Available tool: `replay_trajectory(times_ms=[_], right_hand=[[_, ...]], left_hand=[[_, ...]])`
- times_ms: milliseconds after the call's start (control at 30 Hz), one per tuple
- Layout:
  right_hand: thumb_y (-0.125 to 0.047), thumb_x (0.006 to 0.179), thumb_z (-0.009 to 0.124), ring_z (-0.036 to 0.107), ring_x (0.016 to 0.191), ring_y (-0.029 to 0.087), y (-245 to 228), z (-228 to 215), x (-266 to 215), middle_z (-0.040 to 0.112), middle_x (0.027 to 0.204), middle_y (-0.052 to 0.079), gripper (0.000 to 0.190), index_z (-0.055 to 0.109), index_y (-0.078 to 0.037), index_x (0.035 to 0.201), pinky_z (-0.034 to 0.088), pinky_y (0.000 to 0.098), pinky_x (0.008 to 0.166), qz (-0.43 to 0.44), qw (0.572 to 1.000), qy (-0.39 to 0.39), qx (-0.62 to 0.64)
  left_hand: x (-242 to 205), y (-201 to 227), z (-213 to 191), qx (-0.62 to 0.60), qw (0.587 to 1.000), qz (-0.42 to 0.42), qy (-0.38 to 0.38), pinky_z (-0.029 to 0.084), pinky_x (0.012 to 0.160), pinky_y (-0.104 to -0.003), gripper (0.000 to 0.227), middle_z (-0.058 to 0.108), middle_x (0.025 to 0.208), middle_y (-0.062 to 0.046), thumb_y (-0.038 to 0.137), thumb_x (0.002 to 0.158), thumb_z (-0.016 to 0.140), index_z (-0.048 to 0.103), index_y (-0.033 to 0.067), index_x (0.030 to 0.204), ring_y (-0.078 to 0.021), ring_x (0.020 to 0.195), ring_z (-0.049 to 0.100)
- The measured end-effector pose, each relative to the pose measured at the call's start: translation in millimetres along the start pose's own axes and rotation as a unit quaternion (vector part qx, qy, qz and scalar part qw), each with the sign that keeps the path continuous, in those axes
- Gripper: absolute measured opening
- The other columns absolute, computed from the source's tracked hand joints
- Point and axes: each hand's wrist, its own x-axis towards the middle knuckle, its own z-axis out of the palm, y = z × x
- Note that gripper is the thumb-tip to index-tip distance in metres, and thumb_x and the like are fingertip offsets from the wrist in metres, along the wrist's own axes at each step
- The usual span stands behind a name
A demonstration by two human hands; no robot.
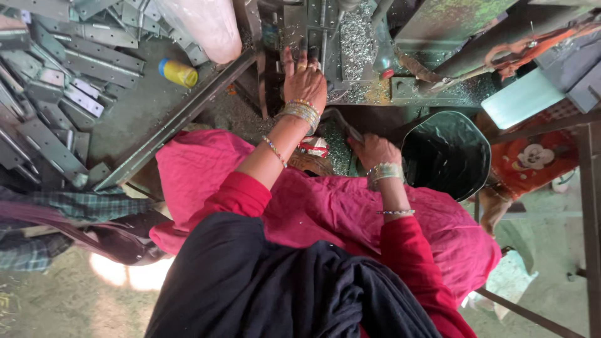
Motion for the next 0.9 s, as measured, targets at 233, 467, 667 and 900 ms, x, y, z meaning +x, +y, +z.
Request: replay_trajectory(times_ms=[233,467,667,900], right_hand=[[-0.066,0.097,0.049,0.073,0.09,0.041,5.6,3.1,4.6,0.075,0.094,0.022,0.064,0.075,-0.008,0.097,0.059,0.0534,0.078,0.018,1.0,0.009,-0.013],[-0.073,0.096,0.048,0.069,0.092,0.044,-3.8,15.6,-5.7,0.073,0.093,0.025,0.07,0.076,-0.008,0.096,0.055,0.0549,0.08,0.051,0.996,-0.028,0.073],[-0.072,0.101,0.046,0.072,0.093,0.042,-1.8,-23.0,16.4,0.075,0.096,0.023,0.071,0.072,-0.006,0.094,0.057,0.0524,0.079,0.015,0.999,0.019,-0.043],[-0.07,0.092,0.052,0.071,0.089,0.042,-7.0,14.5,-8.5,0.073,0.092,0.024,0.064,0.074,-0.011,0.095,0.056,0.0532,0.077,0.032,0.997,-0.017,0.071]], left_hand=[[21.8,8.5,10.1,0.054,0.993,-0.019,0.104,0.0,0.121,-0.063,0.044,0.053,0.15,-0.013,0.023,0.099,0.046,0.067,0.0024,0.131,-0.0323,0.148,0.035],[1.5,5.4,19.7,-0.03,0.998,-0.021,0.054,0.003,0.125,-0.065,0.036,0.056,0.15,-0.011,0.019,0.105,0.047,0.069,0.0046,0.129,-0.0319,0.152,0.036],[45.1,-1.0,24.9,-0.014,0.991,-0.029,0.127,0.002,0.12,-0.067,0.038,0.057,0.145,-0.007,0.02,0.098,0.046,0.069,0.0084,0.126,-0.0297,0.144,0.04],[49.3,-9.4,26.4,-0.063,0.989,-0.012,0.131,0.001,0.117,-0.07,0.035,0.062,0.141,-0.007,0.024,0.101,0.047,0.074,0.0108,0.118,-0.0313,0.142,0.042]])
